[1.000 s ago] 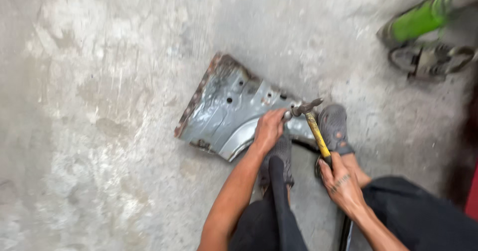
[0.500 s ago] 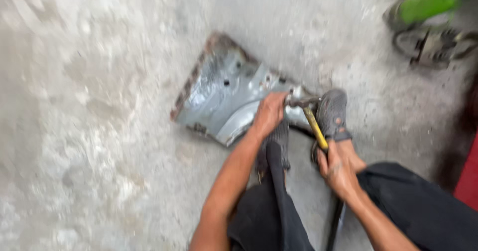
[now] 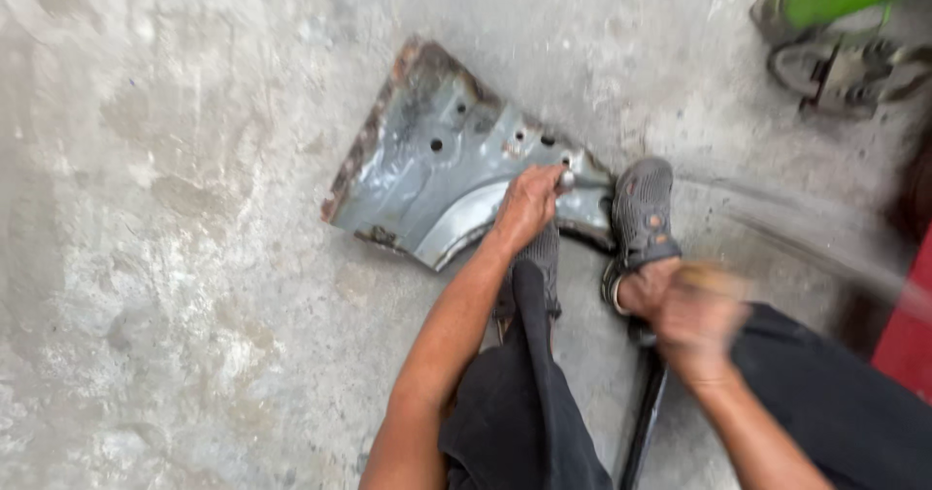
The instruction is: The person repeatedly hammers a detached metal car panel on the floor to shape it, then lifts it to the vehicle to check fit against the body. They remove the panel, hammer it again, and repeat the fit check multiple times.
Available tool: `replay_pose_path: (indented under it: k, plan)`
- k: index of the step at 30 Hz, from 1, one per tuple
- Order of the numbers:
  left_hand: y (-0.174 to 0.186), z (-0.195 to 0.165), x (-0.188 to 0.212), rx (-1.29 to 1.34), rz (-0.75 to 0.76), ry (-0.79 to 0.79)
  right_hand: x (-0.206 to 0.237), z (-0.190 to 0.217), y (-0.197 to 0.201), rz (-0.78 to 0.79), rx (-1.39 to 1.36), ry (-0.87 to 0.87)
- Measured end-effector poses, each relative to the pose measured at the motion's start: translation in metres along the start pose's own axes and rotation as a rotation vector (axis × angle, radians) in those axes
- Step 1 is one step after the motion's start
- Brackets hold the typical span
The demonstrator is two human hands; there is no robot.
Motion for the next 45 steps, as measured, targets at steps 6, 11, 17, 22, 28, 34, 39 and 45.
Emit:
replay_pose_path:
  k: [6, 11, 17, 22, 28, 34, 39, 45]
  plan:
    - [0.002, -0.004, -0.007, 0.028, -0.063, -0.053, 0.013, -0.030, -0.028, 0.322, -0.295, -0.361]
    - [-0.012, 0.007, -0.005, -0.068, 0.077, -0.005, 0.020, -0.045, 0.060, -0.176, -0.789, -0.362]
    - [-0.015, 0.004, -0.005, -0.065, 0.058, -0.051, 0.015, -0.018, -0.027, 0.149, -0.185, -0.222]
    - [-0.020, 0.001, -0.006, -0.125, 0.087, -0.041, 0.017, -0.017, -0.015, 0.232, -0.285, -0.361]
    - [-0.024, -0.001, -0.004, -0.062, 0.132, 0.014, 0.032, -0.008, -0.006, -0.307, -0.587, -0.539]
    - [-0.015, -0.013, -0.010, -0.052, 0.060, -0.049, 0.034, -0.029, -0.051, 0.296, -0.362, -0.362]
    - [0.040, 0.003, 0.001, 0.430, -0.441, 0.217, 0.047, -0.036, -0.049, 0.328, -0.395, -0.465]
    - [0.076, 0.012, 0.016, 0.293, -0.499, 0.308, 0.048, -0.016, -0.073, 0.438, -0.448, -0.570]
Point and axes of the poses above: each hand's wrist, its own x-axis away from the middle knuckle, its own y-axis out of the back of the hand, z = x × y, the point moved 1 cm from there along -x, towards the middle knuckle, and after that the axes turned 10 degrees about x, right-handed, at the moved point
